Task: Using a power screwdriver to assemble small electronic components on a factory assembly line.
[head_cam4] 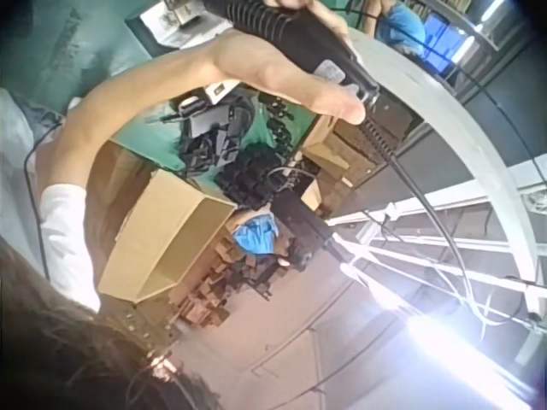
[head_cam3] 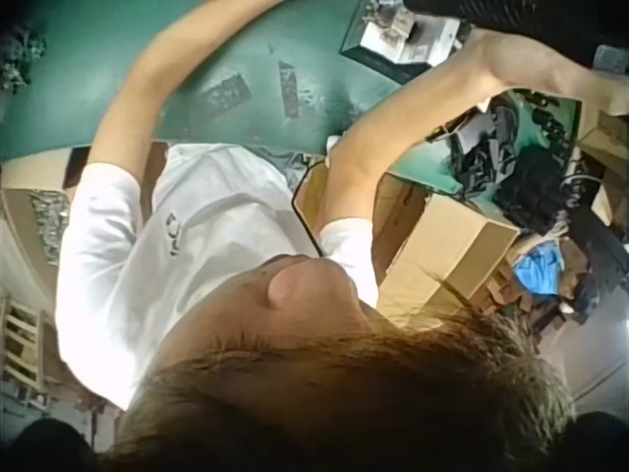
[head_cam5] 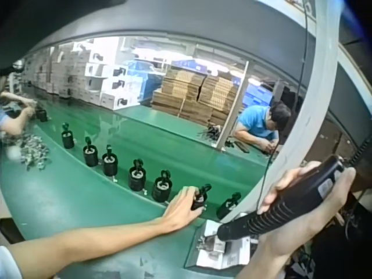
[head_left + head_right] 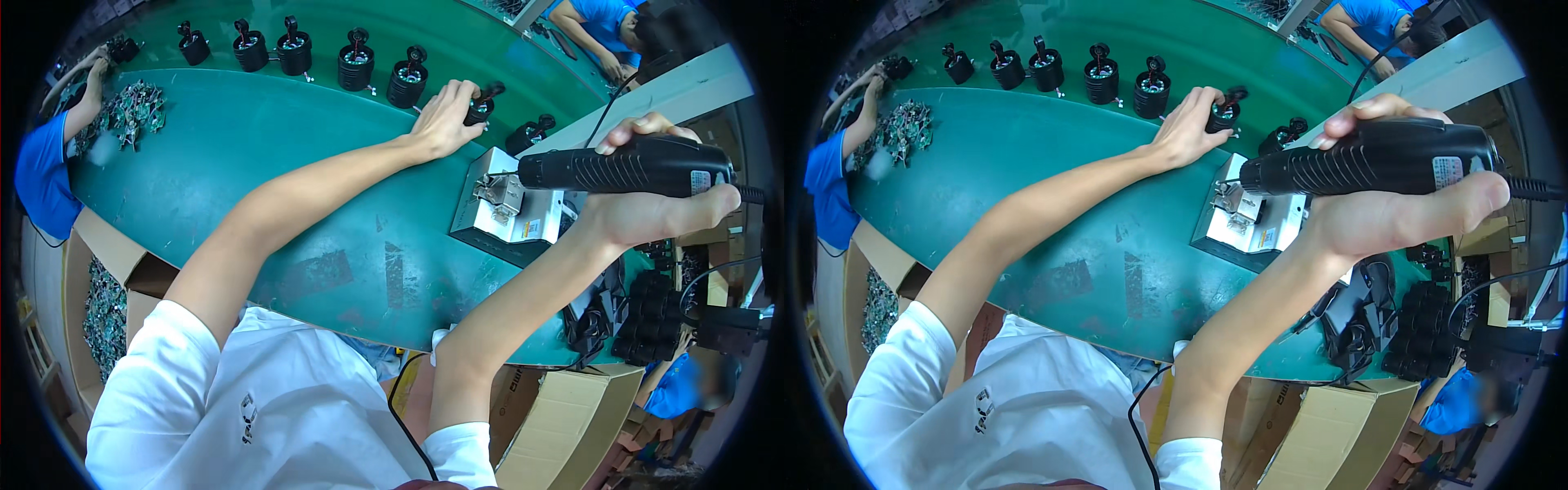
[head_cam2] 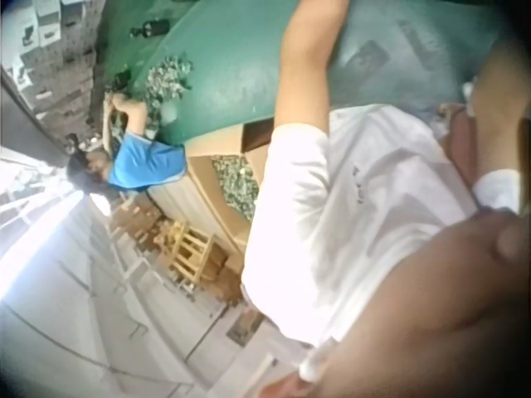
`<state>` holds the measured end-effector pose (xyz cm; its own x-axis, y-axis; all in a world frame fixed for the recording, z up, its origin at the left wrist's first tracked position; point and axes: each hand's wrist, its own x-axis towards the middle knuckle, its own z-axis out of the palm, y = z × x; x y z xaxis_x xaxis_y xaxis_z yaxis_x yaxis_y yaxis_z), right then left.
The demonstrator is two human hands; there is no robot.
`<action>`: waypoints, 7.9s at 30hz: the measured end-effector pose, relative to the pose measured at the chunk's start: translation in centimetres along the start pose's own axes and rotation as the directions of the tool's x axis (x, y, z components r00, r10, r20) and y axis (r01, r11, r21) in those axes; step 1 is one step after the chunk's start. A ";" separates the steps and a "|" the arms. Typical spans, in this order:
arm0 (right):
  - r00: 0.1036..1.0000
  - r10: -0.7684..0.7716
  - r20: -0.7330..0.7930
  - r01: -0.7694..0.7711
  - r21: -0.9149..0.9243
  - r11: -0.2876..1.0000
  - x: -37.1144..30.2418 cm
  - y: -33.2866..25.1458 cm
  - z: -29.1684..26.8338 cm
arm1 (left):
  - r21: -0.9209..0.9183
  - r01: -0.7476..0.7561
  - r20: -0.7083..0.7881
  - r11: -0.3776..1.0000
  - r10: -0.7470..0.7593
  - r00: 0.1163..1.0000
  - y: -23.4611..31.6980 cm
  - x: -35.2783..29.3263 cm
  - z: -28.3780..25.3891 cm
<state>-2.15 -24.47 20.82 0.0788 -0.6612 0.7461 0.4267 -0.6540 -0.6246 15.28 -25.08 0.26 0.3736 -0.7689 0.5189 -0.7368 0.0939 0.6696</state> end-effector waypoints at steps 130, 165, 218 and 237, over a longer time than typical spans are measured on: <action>0.996 0.075 0.055 -0.067 -0.137 0.988 1.6 0.3 -0.7 | -0.206 -0.014 0.084 0.978 0.032 0.996 0.1 1.7 3.1; 0.970 0.116 0.213 -0.048 -0.300 0.953 -1.8 3.5 4.3 | -0.057 -0.142 0.061 0.988 0.146 0.987 2.2 -8.7 -5.2; 0.998 0.069 -0.011 -0.065 -0.489 0.870 -0.9 2.2 2.5 | -0.135 -0.060 0.137 0.989 0.079 0.988 1.5 -8.3 -5.9; 0.978 0.182 0.101 -0.156 -0.228 0.961 0.1 4.4 2.5 | -0.096 -0.113 0.065 0.989 0.119 0.991 1.3 -8.4 -5.4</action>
<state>2.04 -26.52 18.75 0.2460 -0.7287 0.6392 0.1921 -0.6097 -0.7690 14.17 -15.07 -0.39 0.2458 -0.7916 0.5594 -0.7164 0.2404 0.6549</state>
